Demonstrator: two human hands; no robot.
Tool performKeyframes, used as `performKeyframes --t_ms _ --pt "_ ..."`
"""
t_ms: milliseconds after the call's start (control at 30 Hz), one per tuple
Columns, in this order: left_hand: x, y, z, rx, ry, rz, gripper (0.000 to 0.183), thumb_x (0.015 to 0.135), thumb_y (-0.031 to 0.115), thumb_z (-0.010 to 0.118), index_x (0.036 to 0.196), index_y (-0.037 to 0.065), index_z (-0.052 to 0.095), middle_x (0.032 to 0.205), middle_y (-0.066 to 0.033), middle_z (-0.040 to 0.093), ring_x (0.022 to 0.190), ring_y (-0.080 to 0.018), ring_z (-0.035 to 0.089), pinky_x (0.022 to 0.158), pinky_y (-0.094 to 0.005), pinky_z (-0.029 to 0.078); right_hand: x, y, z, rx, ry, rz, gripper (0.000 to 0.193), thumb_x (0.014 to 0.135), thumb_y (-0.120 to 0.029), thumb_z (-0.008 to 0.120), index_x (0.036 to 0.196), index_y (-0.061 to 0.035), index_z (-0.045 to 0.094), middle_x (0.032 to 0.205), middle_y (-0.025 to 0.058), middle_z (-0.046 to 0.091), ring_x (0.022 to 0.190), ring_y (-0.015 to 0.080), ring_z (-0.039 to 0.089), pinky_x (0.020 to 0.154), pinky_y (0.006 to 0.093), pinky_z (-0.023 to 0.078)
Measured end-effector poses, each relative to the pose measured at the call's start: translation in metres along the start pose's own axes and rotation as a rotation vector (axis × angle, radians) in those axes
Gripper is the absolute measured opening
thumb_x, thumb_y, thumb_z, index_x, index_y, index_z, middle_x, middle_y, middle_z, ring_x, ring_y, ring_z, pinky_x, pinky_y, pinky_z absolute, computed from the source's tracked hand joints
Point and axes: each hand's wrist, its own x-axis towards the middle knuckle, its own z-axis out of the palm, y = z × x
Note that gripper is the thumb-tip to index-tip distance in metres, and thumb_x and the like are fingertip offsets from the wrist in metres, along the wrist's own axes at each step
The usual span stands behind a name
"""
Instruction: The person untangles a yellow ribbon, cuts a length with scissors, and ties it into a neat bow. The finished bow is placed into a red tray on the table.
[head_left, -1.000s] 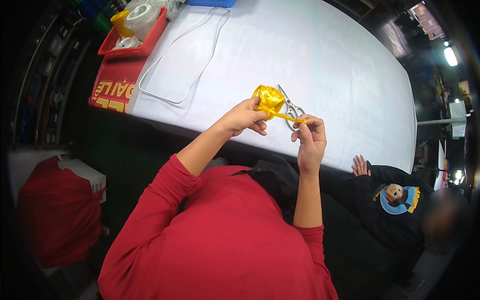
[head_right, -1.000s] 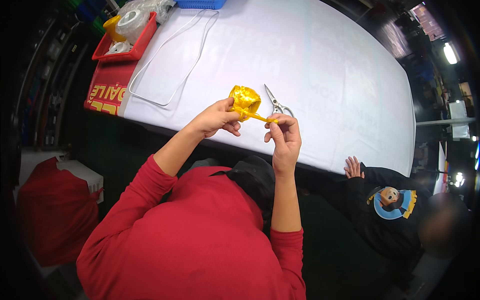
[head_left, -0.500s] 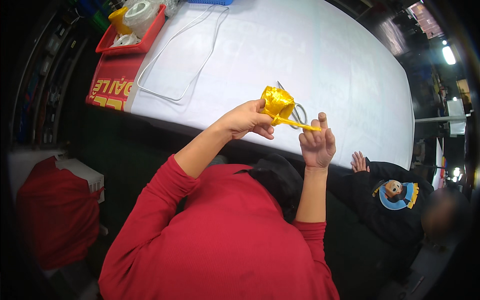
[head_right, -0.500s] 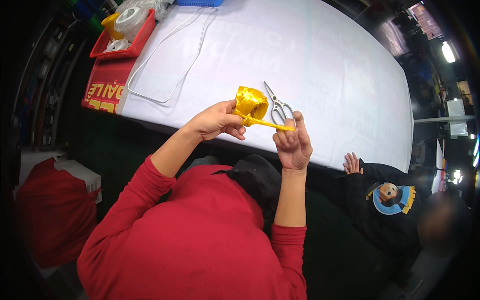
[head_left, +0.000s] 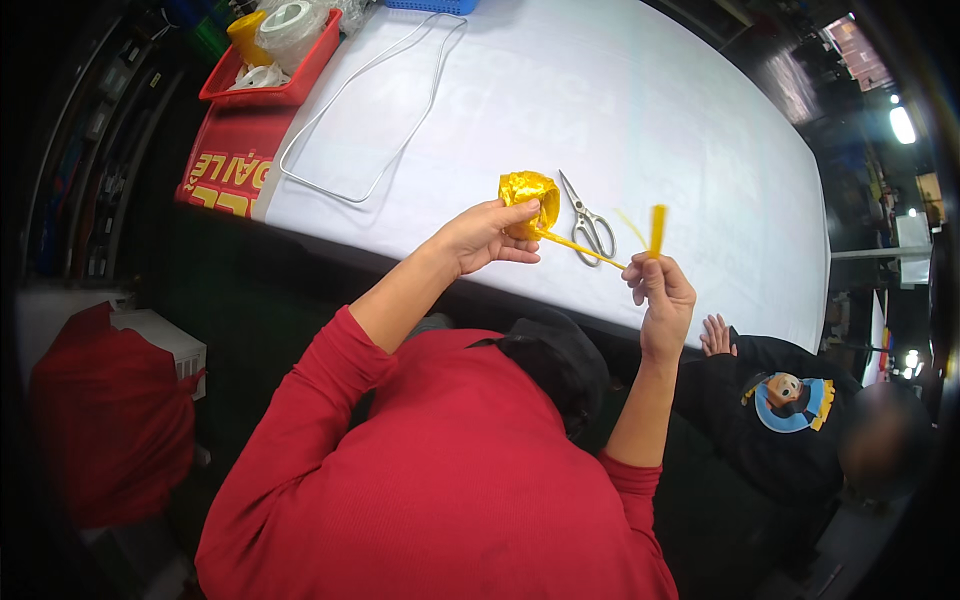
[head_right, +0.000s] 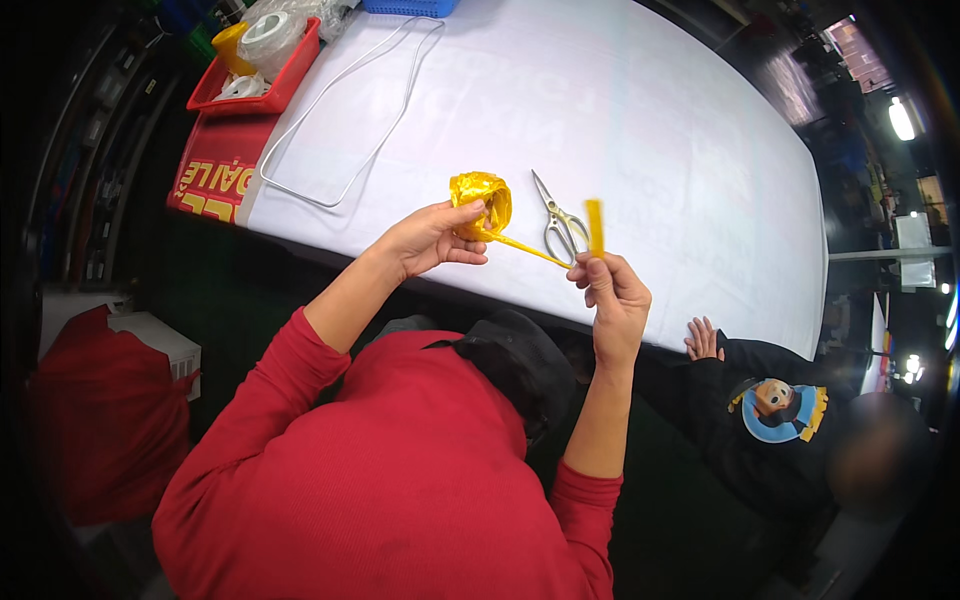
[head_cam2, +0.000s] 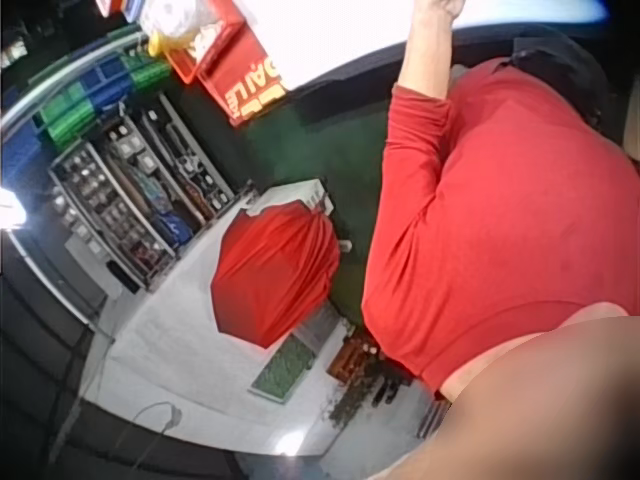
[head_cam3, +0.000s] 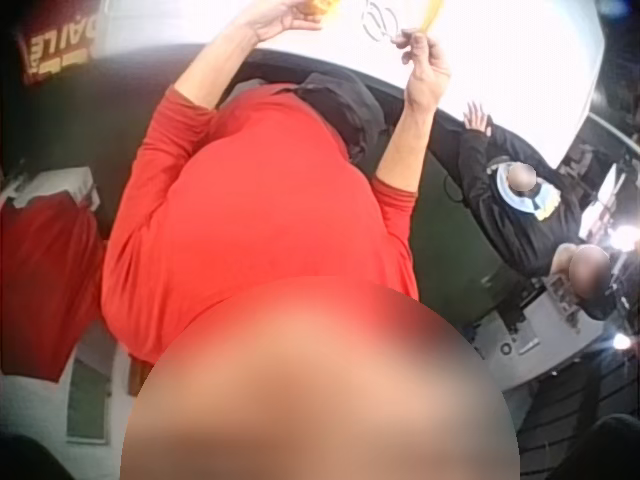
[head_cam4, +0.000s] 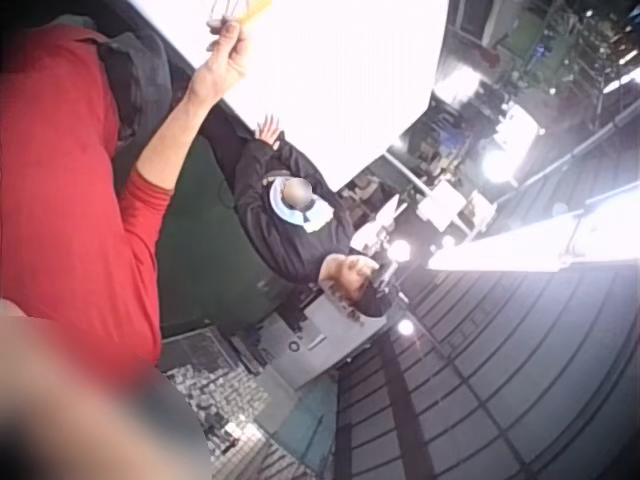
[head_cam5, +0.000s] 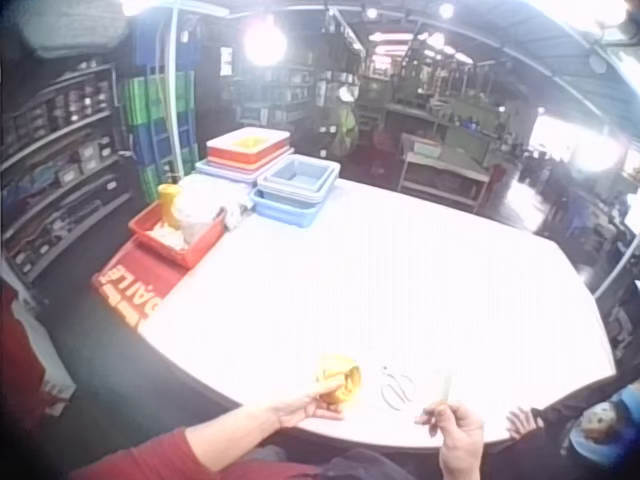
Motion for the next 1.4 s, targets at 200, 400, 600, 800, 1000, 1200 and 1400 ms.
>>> performKeyframes --t_ms 200,400,600,800,1000,1200,1400 --pt "0.009 -0.004 -0.003 -0.015 0.081 0.018 0.035 0.086 0.032 0.057 0.102 0.002 0.051 0.086 -0.0071 0.054 0.067 -0.0131 0.057 0.066 -0.0309 0.056 -0.001 -0.013 0.006 0.157 0.018 -0.121 0.025 0.089 -0.021 0.053 0.086 0.0024 0.06 0.069 0.0055 0.057 0.064 0.0098 0.05 0.06 0.0211 0.037" --pt "-0.002 0.01 0.004 -0.027 0.002 0.046 0.036 0.084 0.035 0.058 0.098 0.002 0.053 0.085 -0.0067 0.054 0.061 -0.0111 0.054 0.062 -0.0289 0.055 0.012 0.013 -0.023 0.401 0.165 0.024 0.024 0.091 -0.022 0.051 0.086 0.001 0.057 0.065 0.0014 0.049 0.062 0.0085 0.045 0.06 0.0209 0.036" --pt "-0.015 0.013 0.007 -0.041 -0.143 -0.066 0.032 0.085 0.031 0.058 0.099 0.002 0.052 0.086 -0.0058 0.055 0.059 -0.0085 0.05 0.053 -0.0219 0.051 0.029 0.048 -0.047 0.636 0.227 0.189 0.023 0.091 -0.022 0.052 0.092 0.0005 0.053 0.063 -0.0007 0.044 0.059 0.0074 0.039 0.056 0.0216 0.033" --pt "-0.017 0.014 0.006 -0.017 -0.155 -0.083 0.029 0.086 0.02 0.057 0.106 0.0 0.049 0.09 -0.0074 0.056 0.066 -0.0121 0.054 0.057 -0.0247 0.053 0.042 0.045 -0.032 0.655 0.349 0.308 0.026 0.09 -0.027 0.052 0.098 -0.002 0.051 0.065 -0.0019 0.044 0.063 0.0071 0.043 0.06 0.0228 0.035" --pt "-0.016 0.015 -0.003 0.133 -0.056 -0.029 0.035 0.089 0.02 0.052 0.116 0.0 0.044 0.103 -0.0112 0.056 0.078 -0.0194 0.063 0.058 -0.0271 0.054 0.031 0.012 -0.018 0.451 -0.034 0.227 0.023 0.091 -0.021 0.051 0.101 -0.0014 0.052 0.064 -0.0008 0.048 0.056 0.0052 0.044 0.057 0.0192 0.037" --pt "-0.019 0.019 -0.004 0.105 -0.151 -0.018 0.039 0.089 0.022 0.051 0.121 0.001 0.04 0.104 -0.0125 0.057 0.076 -0.021 0.065 0.056 -0.0262 0.054 0.022 -0.017 0.025 -0.241 -0.17 0.284 0.014 0.082 -0.012 0.059 0.084 0.0015 0.061 0.054 -0.0029 0.048 0.046 0.002 0.036 0.043 0.0181 0.026" --pt "-0.019 0.021 -0.002 0.121 -0.176 0.061 0.045 0.088 0.022 0.052 0.125 0.002 0.034 0.103 -0.0143 0.056 0.07 -0.0208 0.065 0.054 -0.0243 0.054 0.031 -0.014 0.024 -0.381 -0.196 0.273 0.013 0.075 -0.011 0.062 0.075 0.0028 0.063 0.051 -0.0047 0.043 0.048 0.0029 0.035 0.044 0.0221 0.026"
